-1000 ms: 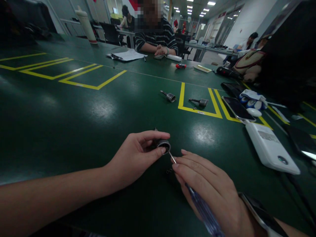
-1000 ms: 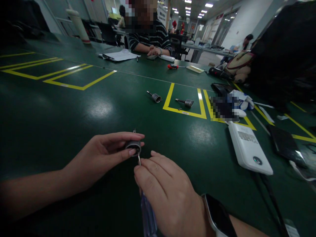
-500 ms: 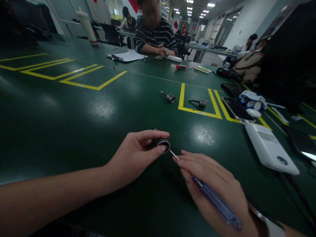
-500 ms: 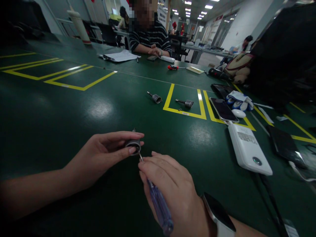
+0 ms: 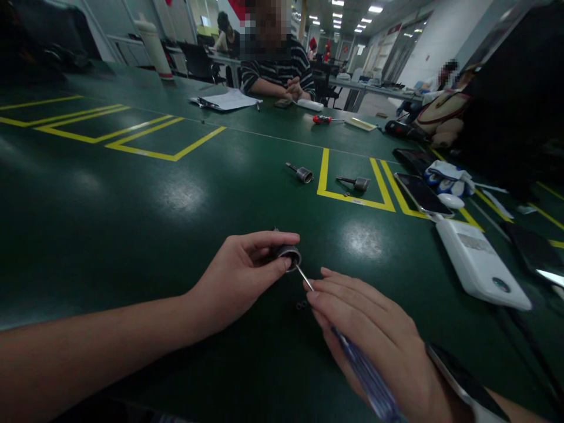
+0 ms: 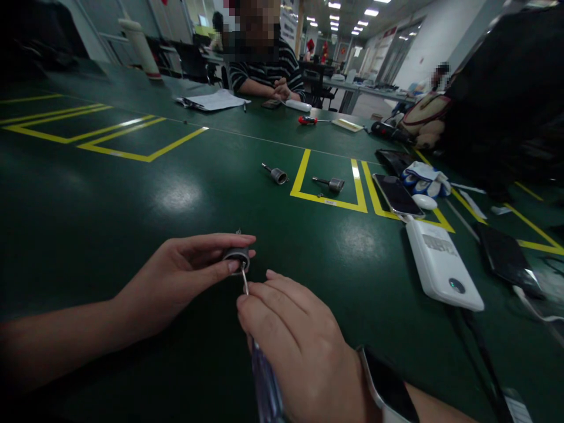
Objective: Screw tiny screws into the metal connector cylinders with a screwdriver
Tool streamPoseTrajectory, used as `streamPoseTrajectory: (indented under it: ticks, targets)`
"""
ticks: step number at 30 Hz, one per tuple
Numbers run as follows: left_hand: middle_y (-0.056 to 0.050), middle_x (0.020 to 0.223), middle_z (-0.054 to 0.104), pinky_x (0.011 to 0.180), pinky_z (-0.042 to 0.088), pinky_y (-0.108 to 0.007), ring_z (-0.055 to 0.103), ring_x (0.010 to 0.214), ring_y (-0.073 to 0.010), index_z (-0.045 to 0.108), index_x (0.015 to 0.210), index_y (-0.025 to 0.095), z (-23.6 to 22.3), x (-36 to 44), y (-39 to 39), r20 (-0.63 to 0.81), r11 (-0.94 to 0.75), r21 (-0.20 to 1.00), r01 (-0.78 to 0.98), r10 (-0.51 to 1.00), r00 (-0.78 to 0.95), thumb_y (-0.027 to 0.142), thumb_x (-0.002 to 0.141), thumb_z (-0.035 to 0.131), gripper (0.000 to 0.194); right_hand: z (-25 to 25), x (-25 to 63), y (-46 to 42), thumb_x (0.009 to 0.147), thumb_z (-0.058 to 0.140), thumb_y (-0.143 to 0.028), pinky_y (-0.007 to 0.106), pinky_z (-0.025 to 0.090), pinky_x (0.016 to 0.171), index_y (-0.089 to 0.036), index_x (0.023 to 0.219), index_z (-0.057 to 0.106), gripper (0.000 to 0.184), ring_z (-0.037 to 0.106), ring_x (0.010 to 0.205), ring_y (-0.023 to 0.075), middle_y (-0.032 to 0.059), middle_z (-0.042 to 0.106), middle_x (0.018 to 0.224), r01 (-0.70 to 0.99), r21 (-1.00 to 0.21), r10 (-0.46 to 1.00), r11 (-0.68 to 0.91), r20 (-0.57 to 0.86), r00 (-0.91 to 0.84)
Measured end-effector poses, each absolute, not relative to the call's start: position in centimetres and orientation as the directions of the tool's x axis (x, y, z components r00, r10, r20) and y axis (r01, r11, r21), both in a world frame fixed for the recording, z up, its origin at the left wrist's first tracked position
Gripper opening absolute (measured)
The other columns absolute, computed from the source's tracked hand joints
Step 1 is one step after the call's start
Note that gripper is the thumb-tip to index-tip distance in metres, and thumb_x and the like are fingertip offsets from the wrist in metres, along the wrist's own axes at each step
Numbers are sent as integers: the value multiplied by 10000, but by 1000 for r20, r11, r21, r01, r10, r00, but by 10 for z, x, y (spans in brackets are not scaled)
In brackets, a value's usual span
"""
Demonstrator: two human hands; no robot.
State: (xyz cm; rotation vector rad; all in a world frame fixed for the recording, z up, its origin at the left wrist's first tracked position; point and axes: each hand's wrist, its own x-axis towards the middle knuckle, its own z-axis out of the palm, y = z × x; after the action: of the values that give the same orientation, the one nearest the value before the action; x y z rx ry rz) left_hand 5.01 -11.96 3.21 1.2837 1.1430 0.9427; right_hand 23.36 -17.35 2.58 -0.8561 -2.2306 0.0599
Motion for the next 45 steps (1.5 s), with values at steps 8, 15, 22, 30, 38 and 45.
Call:
streamPoseTrajectory:
  ticks: [8, 15, 22, 30, 38, 45]
  targets:
    - [-27, 944, 729, 806, 524, -253, 659, 889, -162, 714, 966, 180, 32, 49, -121, -119, 110, 993, 51, 968, 221, 156, 667, 709, 300, 21, 235, -174, 817, 573, -38, 354, 503, 983, -97, 1097, 605, 288, 636, 1046, 185, 95, 708, 1060, 546, -338, 622, 767, 604, -498]
    - [-33, 965, 718, 787, 508, -277, 646, 901, -175, 718, 967, 201, 31, 46, -121, -125, 118, 992, 45, 961, 245, 194, 715, 668, 257, 33, 235, -171, 827, 565, -66, 191, 521, 879, -140, 1011, 662, 221, 672, 930, 112, 57, 734, 959, 473, -610, 769, 636, 546, -331]
    - [-35, 981, 713, 823, 498, -302, 632, 936, -185, 709, 987, 201, 32, 46, -121, -93, 78, 995, 68, 962, 257, 204, 723, 657, 269, 34, 232, -171, 821, 580, -71, 181, 535, 781, -188, 989, 678, 226, 672, 855, 105, 25, 733, 941, 429, -719, 837, 547, 470, -280]
    - [-35, 984, 714, 833, 495, -304, 634, 932, -181, 702, 993, 194, 30, 45, -120, -71, 49, 994, 95, 966, 247, 213, 728, 654, 270, 34, 232, -173, 825, 580, -79, 167, 525, 771, -197, 988, 669, 220, 667, 841, 94, 13, 731, 935, 430, -735, 852, 524, 443, -280]
    - [-35, 981, 713, 803, 502, -297, 640, 913, -183, 696, 1004, 192, 32, 47, -121, -83, 65, 994, 87, 972, 221, 241, 729, 654, 283, 32, 233, -173, 830, 570, -90, 186, 539, 767, -197, 996, 662, 218, 674, 842, 103, 19, 732, 943, 455, -707, 841, 542, 448, -305]
    - [-39, 959, 716, 812, 508, -294, 646, 906, -182, 694, 1001, 182, 35, 48, -123, -149, 141, 989, 52, 967, 209, 202, 706, 671, 296, 32, 234, -172, 819, 560, -64, 262, 558, 851, -181, 1053, 647, 275, 689, 914, 153, 52, 738, 971, 492, -598, 771, 633, 542, -333]
